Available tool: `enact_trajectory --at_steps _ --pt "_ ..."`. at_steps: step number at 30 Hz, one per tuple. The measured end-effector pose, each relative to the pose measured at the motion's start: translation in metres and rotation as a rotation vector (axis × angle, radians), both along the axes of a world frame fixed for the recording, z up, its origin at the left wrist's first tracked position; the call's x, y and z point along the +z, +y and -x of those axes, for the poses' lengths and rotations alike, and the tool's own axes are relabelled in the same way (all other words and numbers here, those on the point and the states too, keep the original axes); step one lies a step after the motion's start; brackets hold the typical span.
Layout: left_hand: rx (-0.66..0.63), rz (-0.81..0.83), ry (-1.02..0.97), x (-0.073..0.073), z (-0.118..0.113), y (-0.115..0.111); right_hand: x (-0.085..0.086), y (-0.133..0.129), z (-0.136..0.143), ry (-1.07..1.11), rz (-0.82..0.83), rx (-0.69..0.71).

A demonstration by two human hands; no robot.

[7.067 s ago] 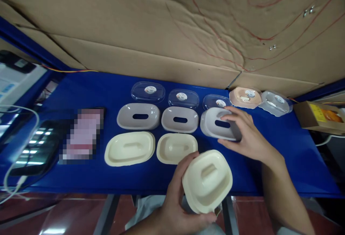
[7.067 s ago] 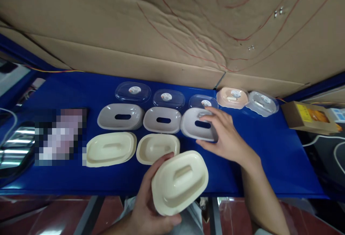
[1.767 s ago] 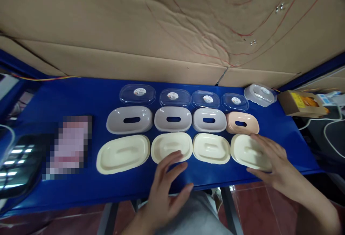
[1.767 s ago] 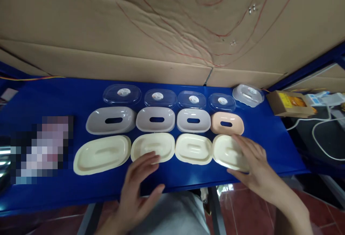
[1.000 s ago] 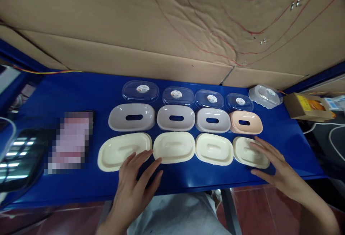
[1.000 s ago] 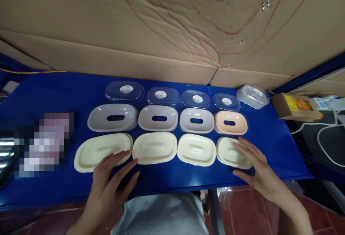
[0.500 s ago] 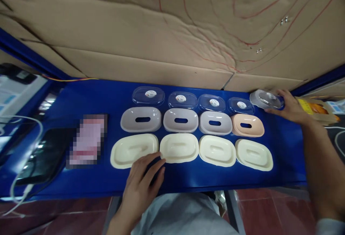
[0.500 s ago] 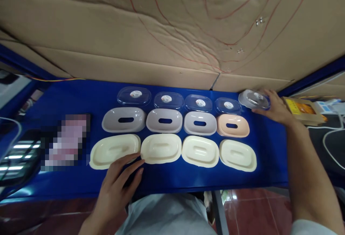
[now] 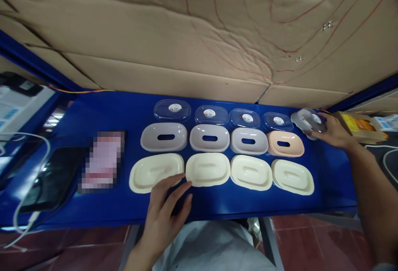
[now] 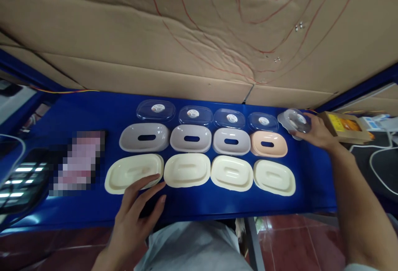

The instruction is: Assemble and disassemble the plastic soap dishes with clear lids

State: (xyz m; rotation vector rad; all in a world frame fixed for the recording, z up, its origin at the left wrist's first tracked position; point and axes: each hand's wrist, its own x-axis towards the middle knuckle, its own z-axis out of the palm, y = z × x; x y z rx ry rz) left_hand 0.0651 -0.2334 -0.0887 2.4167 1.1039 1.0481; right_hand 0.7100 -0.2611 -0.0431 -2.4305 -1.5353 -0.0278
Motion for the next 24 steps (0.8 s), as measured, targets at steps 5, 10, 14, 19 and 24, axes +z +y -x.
enact_trajectory --at_steps 5,10,14,19,24 --pt "-0.139 0.259 -0.241 0.012 -0.018 -0.018 0.013 -0.023 0.037 0.240 -0.112 -0.064" --pt "-0.406 0.853 -0.638 0.012 -0.065 -0.039 0.048 -0.060 0.148 0.372 -0.114 0.315" --pt "-0.590 1.191 -0.901 0.009 -0.098 -0.052 0.059 -0.071 0.249 0.405 0.165 0.758" --pt "-0.595 1.347 -0.966 0.013 -0.098 -0.053 0.045 -0.069 0.296 0.431 0.199 0.919" --pt "-0.610 1.339 -0.967 0.011 -0.080 -0.043 0.049 -0.066 0.259 0.328 -0.033 0.673"
